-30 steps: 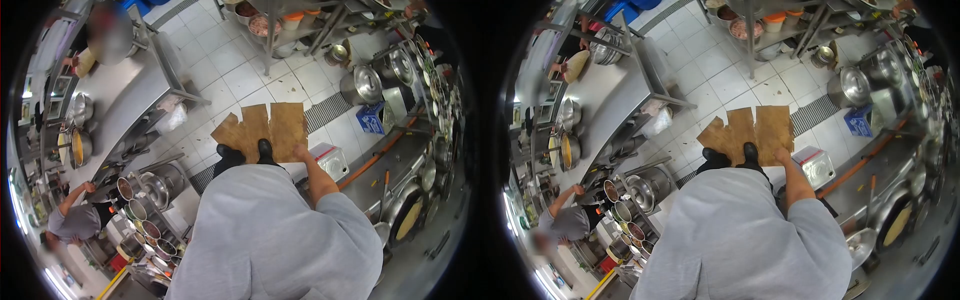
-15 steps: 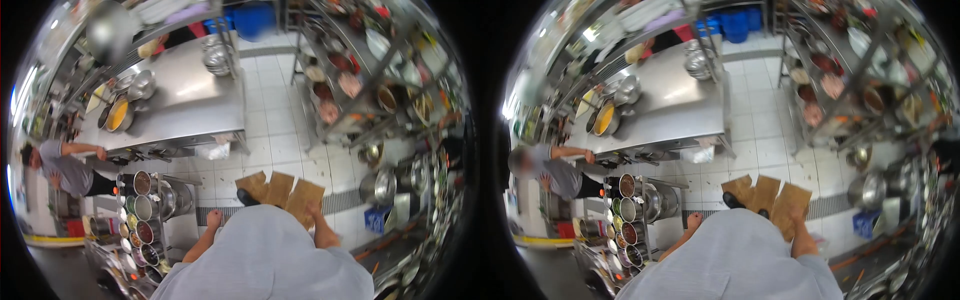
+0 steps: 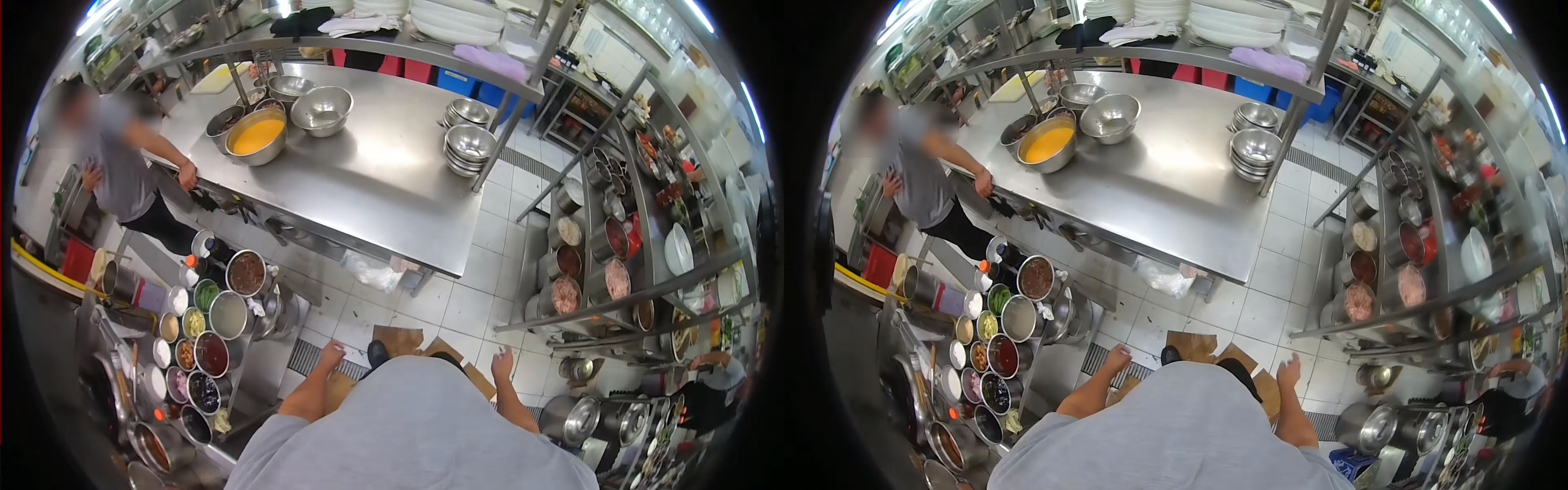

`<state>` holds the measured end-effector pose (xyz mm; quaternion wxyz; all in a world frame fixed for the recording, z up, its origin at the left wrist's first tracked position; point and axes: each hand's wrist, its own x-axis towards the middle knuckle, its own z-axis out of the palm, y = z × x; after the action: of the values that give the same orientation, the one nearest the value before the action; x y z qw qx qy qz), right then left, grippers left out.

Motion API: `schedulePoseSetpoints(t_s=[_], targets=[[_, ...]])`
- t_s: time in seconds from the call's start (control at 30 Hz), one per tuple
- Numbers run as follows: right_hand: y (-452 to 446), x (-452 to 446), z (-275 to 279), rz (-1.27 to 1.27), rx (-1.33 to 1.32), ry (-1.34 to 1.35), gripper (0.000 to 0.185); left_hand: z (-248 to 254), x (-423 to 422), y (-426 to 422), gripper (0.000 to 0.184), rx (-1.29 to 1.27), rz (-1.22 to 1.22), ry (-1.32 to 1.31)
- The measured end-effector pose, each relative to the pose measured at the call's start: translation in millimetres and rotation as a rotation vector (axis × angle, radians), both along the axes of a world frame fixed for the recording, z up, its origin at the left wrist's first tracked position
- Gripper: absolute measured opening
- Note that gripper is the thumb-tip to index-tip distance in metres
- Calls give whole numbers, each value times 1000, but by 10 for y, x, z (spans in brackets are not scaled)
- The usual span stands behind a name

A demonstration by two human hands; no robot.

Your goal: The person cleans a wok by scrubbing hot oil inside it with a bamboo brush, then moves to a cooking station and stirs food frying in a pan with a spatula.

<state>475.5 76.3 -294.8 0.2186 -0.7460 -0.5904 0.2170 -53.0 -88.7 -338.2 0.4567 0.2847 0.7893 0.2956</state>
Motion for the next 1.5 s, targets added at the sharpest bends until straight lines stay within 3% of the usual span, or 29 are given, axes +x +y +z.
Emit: schedulePoseSetpoints(t_s=[0.1,0.13,0.2,0.3,0.37,0.47,0.57,0.63,0.7,0.83,0.93,1.0,1.07,1.17,1.27,1.5], targets=[[737,-606,461,-11,155,-5,50,-747,-339,-399,12,-23,45,67],[987,-793,588,36,206,-52,49,-636,-371,-437,12,-21,47,74],[1339,-1310,1025,148,390,-194,50,-230,-322,-679,8,-64,228,-367],[1853,-1920,1425,305,427,-26,51,-110,-116,-869,10,-133,304,-201],[2074,-2227,1463,495,554,-13,52,-101,30,-1012,12,96,269,-267],[2139,-2554,1478,607,490,-35,51,-54,206,-941,15,40,27,-33],[2072,-2625,1493,541,500,-150,46,311,373,-631,25,-115,106,119],[2124,-2603,1425,555,501,-91,45,391,363,-476,39,4,-299,746],[2147,-2589,1386,572,486,-40,45,305,252,-287,45,61,13,673],[2139,-2633,1407,543,474,-68,46,941,-13,326,50,20,185,545],[2304,-2656,1429,528,429,-56,48,881,-429,821,51,187,133,674],[2390,-2702,1459,504,372,-62,49,1397,-493,1388,51,367,127,791],[2471,-2803,1495,392,406,-212,49,1640,-650,1909,52,433,62,884],[2502,-2956,1417,309,402,-232,48,2005,-865,2605,51,690,-28,913],[2471,-3052,1488,304,410,-266,47,2226,-998,3127,50,689,-91,864],[2597,-3109,1495,315,427,-267,44,2071,-1132,3702,44,682,-233,950]])
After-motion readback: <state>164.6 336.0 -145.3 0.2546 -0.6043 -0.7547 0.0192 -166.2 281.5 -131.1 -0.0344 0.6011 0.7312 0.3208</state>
